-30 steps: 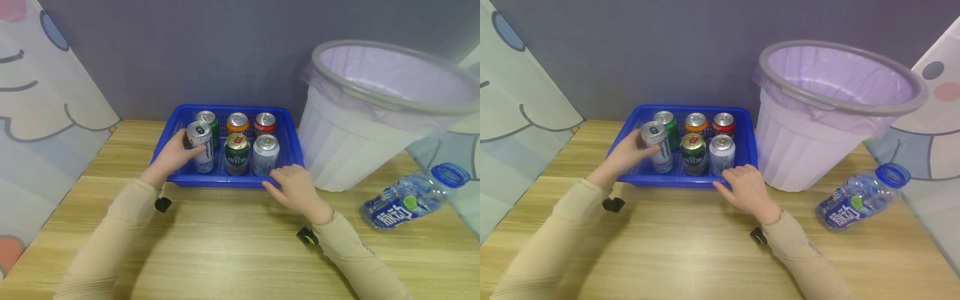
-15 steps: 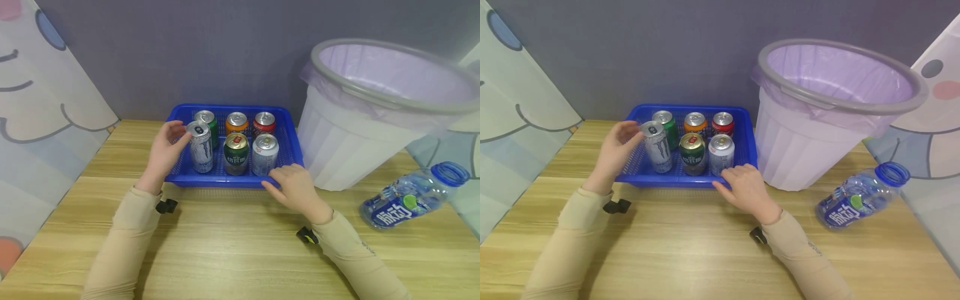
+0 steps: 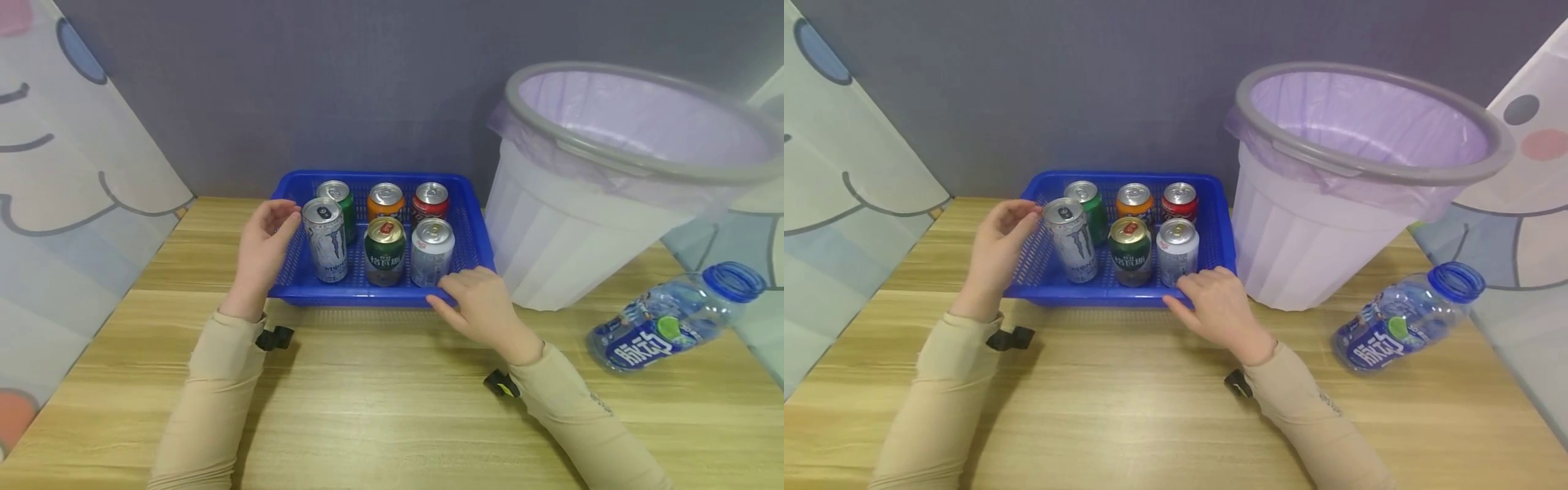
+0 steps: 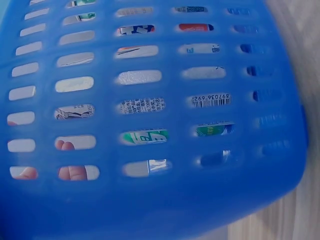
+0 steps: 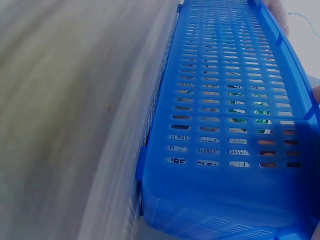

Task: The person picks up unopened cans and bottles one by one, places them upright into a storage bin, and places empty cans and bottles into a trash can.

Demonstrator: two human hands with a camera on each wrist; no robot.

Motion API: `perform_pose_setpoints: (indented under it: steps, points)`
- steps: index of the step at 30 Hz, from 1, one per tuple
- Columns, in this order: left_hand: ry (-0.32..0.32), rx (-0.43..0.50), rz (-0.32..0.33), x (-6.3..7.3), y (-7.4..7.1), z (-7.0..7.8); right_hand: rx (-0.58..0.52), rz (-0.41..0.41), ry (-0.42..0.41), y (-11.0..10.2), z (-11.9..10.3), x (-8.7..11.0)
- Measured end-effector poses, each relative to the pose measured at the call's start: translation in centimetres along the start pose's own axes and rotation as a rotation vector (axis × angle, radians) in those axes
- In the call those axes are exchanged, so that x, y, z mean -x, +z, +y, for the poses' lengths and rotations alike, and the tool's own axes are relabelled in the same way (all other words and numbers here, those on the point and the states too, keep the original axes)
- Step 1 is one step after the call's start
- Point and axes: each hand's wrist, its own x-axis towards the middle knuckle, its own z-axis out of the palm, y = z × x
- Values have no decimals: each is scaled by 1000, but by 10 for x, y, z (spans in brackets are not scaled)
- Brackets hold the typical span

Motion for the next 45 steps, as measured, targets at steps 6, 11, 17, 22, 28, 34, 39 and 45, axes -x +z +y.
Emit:
perform_pose_setpoints:
  steps: [6,11,17,22,28,34,39,45]
  points:
    - [15,45,8,-1,1,-1,-3,9,-4,0,2,1]
    - [20,27,10,0,1,-1,-9,5,-9,-1,1,0]
    - [14,-6,12,1,0,0,-42,-69,-7,-7,2,-2]
    - [17,5,9,1,1,0,-141,-152,24,-14,5,-2]
    - [13,22,6,2,0,0,-318,-169,69,-21,9,-5]
    - [5,45,19,2,0,0,-346,-161,52,-27,15,-5]
    - [17,38,21,2,0,0,-343,-89,58,-38,23,-4]
    - [13,26,32,1,0,-2,-316,-80,94,-56,29,-3]
